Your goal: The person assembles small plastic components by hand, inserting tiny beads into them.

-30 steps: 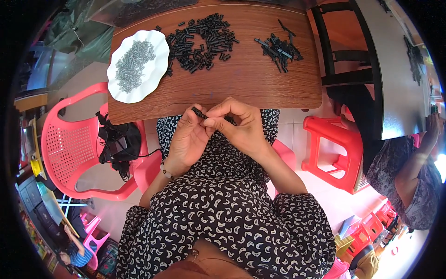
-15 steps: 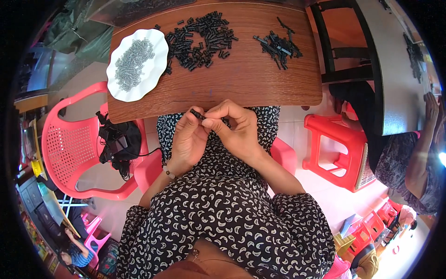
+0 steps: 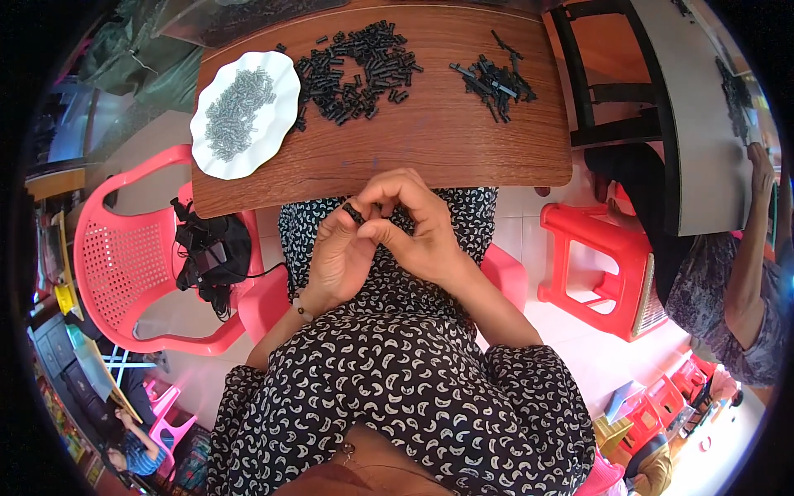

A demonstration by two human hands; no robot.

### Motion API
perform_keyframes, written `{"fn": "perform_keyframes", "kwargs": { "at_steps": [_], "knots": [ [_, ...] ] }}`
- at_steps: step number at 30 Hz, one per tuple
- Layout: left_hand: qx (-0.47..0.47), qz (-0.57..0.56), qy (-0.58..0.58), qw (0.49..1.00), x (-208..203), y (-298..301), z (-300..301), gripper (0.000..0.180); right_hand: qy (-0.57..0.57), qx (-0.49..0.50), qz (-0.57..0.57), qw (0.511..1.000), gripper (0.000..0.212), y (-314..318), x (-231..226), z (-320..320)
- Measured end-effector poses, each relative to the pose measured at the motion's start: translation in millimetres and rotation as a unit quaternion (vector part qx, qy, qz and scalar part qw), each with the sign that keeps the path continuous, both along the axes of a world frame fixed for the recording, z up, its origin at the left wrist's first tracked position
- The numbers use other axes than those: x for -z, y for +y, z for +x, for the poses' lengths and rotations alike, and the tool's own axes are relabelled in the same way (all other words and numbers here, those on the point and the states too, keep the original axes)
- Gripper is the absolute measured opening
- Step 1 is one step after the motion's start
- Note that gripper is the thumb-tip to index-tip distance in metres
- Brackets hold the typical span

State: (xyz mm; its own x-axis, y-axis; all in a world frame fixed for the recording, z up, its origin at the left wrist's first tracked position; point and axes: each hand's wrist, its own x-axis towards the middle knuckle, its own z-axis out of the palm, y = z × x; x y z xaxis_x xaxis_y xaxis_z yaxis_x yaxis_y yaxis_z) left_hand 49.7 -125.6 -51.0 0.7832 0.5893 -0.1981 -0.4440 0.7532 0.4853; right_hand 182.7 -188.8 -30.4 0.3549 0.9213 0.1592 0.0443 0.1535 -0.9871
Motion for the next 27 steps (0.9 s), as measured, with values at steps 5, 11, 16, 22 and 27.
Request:
{"fn": "perform_keyframes", "kwargs": {
  "at_steps": [5,11,16,22,27],
  "knots": [
    [0.002,-0.016,-0.024,1.0,3,-6,-1,0.017,-0.069,-0.085,0.019,0.994,0.041,8,-8,14],
    [-0.005,-0.038,-0.033,0.999,2,-12,-4,0.013,-0.071,-0.142,0.045,0.986,0.045,8,-7,15],
    [-0.019,-0.011,-0.041,0.999,6,-13,-7,0.014,-0.041,-0.133,0.043,0.989,0.039,8,-6,10],
    [-0.019,0.014,0.021,1.0,-9,-14,0,0.012,-0.056,-0.094,0.056,0.992,0.031,6,-6,7],
    [-0.009,-0.027,-0.006,1.0,-4,-10,-2,0.021,-0.046,-0.082,0.007,0.996,0.027,5,-8,7]
  ]
}}
